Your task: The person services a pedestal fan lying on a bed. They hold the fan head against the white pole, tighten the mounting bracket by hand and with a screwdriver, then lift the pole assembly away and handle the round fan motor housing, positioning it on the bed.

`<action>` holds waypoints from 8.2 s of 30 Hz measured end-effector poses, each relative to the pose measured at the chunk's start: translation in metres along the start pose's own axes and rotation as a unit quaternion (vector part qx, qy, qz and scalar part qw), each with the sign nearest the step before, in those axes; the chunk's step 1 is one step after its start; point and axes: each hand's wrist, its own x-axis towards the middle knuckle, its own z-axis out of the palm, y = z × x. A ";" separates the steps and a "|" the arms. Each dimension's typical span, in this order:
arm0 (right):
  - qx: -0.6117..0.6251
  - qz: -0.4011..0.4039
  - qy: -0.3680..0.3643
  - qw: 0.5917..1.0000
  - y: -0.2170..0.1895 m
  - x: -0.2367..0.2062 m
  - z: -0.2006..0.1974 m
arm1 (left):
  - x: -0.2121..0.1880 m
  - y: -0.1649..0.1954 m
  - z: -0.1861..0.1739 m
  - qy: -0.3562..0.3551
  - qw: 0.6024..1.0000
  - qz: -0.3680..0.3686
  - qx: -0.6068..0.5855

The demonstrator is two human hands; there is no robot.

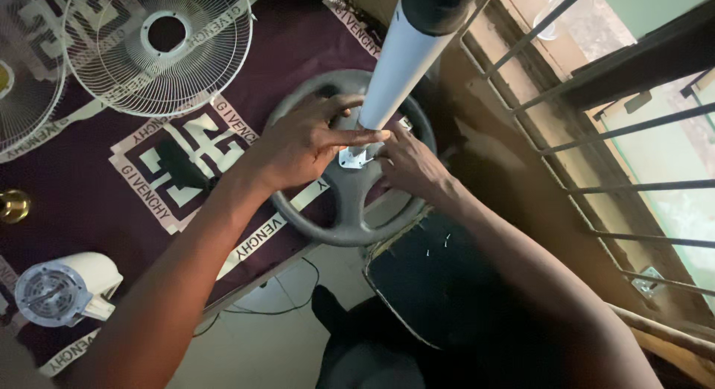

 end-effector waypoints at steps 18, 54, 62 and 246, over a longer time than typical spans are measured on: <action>0.020 -0.029 0.026 0.999 -0.001 0.003 0.015 | 0.003 -0.008 0.005 0.026 0.999 0.020 -0.030; -0.090 -0.024 -0.010 0.996 -0.009 0.008 0.022 | -0.009 -0.010 0.005 0.044 0.999 0.022 -0.022; -0.007 0.120 -0.038 0.992 -0.013 0.009 0.017 | -0.005 -0.007 0.007 0.054 0.998 0.022 -0.019; -0.104 -0.018 0.000 0.994 -0.016 0.000 0.025 | -0.022 0.004 0.012 0.082 0.992 -0.016 -0.099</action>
